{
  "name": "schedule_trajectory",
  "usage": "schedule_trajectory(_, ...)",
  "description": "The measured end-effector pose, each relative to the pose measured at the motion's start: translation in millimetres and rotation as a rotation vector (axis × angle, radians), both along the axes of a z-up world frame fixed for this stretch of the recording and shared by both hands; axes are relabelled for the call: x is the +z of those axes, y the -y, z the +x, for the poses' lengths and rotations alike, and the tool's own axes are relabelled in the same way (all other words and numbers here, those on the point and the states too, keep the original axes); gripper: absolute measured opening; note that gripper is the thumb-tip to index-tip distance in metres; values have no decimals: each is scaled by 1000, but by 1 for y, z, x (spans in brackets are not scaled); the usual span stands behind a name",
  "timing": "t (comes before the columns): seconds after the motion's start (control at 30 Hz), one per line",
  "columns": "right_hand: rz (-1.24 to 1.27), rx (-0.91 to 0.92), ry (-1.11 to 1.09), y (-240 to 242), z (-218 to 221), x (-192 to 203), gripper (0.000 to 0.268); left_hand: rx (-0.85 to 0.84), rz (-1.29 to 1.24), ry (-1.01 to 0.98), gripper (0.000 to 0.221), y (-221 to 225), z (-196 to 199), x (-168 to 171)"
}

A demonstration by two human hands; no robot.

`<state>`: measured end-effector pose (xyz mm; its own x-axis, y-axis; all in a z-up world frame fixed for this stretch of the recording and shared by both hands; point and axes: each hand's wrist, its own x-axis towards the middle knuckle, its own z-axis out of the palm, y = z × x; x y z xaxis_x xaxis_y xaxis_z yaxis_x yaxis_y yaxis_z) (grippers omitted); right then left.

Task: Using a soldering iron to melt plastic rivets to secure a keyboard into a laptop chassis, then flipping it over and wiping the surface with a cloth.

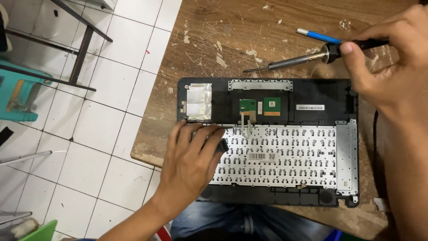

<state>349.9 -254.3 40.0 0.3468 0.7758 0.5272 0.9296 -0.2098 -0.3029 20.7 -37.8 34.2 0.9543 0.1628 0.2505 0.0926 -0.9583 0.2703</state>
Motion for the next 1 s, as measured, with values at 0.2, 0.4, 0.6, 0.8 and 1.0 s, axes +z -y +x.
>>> schedule_trajectory(0.2, -3, -2, 6, -3, -10, 11, 23, 0, 39, 21, 47, 22, -2, -7)
schedule_trajectory(0.4, 5, 19, 9, -1, -3, 6, 29, 3, 132, -124, 72, 21, -2, -15)
schedule_trajectory(0.6, 5, 46, -36, 2, 2, 2, 27, 29, 169, -171, 90, 24, -1, -14)
schedule_trajectory(0.8, -18, 91, -11, -7, -12, 19, 29, 80, 200, -192, 82, 34, 0, -11)
schedule_trajectory(1.0, -1, 159, 14, -15, -19, 21, 33, 130, 63, -172, 74, 39, -1, -9)
